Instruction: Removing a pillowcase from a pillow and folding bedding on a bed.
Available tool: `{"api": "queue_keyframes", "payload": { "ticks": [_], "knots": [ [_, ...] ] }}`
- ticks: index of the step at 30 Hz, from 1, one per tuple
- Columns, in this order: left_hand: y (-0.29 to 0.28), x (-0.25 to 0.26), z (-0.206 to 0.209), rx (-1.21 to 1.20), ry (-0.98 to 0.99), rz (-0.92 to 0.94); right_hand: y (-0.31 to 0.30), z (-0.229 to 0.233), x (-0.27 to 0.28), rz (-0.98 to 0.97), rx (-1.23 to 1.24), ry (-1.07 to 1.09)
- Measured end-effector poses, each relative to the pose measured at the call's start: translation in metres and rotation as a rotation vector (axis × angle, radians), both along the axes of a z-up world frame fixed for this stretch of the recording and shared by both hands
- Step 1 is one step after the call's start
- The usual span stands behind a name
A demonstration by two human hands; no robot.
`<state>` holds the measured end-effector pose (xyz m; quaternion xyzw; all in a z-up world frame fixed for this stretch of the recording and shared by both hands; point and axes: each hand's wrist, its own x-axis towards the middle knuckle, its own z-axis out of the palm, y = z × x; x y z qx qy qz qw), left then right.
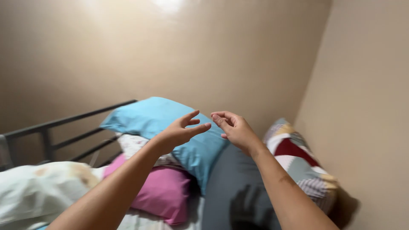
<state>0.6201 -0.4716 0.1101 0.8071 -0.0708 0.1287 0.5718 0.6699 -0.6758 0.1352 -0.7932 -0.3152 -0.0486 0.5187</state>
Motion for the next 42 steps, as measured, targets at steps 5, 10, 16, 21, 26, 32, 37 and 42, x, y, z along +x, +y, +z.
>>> {"api": "queue_keyframes", "payload": {
  "ticks": [5,10,16,21,26,32,37,42],
  "knots": [
    [-0.073,0.058,-0.024,-0.01,-0.005,-0.099,-0.081,-0.022,0.02,-0.129,-0.056,0.029],
    [-0.143,0.108,-0.056,0.006,0.012,-0.183,-0.149,-0.064,0.044,-0.348,-0.136,0.189],
    [-0.203,0.168,-0.097,0.102,-0.074,-0.271,-0.215,-0.142,0.119,-0.327,-0.13,0.012],
    [-0.242,0.185,-0.12,0.294,-0.154,-0.25,-0.209,-0.17,0.115,-0.422,-0.162,0.357],
    [-0.253,0.223,-0.141,0.271,-0.109,-0.306,-0.18,-0.189,0.134,-0.368,-0.207,0.285],
    [-0.226,0.267,-0.142,0.552,-0.104,-0.245,-0.117,-0.2,0.13,-0.145,0.212,0.664],
    [-0.204,0.187,-0.118,0.535,0.184,-0.019,-0.047,-0.219,0.088,0.195,0.445,0.687],
    [-0.19,0.168,-0.159,0.627,0.396,0.089,-0.03,-0.248,0.07,0.437,0.687,0.783]
  ]
}}
